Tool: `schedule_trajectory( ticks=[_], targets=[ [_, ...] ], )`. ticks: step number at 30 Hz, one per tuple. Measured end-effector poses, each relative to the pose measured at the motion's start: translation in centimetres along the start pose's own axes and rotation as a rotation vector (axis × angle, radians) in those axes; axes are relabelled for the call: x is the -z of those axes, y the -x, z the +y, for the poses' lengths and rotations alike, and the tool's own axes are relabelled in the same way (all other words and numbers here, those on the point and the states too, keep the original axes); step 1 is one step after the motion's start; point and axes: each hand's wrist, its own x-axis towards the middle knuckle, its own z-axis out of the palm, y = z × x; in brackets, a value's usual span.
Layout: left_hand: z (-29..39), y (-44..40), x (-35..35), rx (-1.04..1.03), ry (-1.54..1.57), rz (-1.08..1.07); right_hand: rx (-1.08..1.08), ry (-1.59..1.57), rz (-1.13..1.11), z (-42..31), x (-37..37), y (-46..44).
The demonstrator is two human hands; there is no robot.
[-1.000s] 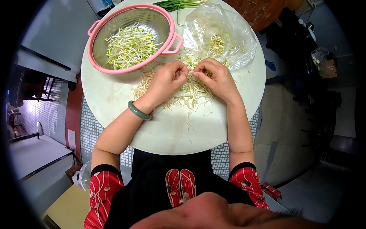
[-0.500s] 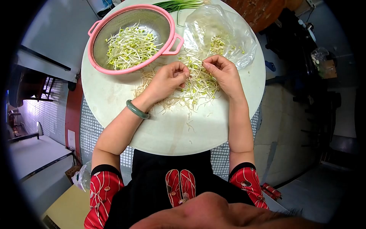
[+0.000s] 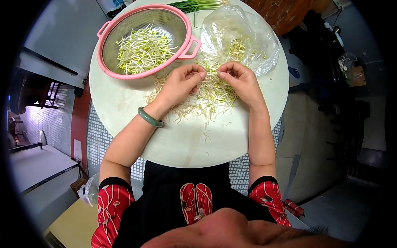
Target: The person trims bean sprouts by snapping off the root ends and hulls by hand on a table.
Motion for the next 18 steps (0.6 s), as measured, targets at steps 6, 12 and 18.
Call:
schedule_trajectory(
  ticks=[6, 12, 18],
  targets=[
    [-0.3, -0.1, 0.3, -0.036, -0.185, 0.008, 0.007, 0.249, -0.019, -1.1, 0.4, 0.4],
    [0.0, 0.1, 0.2, -0.080, -0.371, -0.013, 0.070, 0.256, -0.002, -0.5, 0.7, 0.3],
    [0.4, 0.1, 0.6, 0.023, -0.146, -0.063, 0.178, 0.259, 0.157, -2.0, 0.9, 0.7]
  ],
)
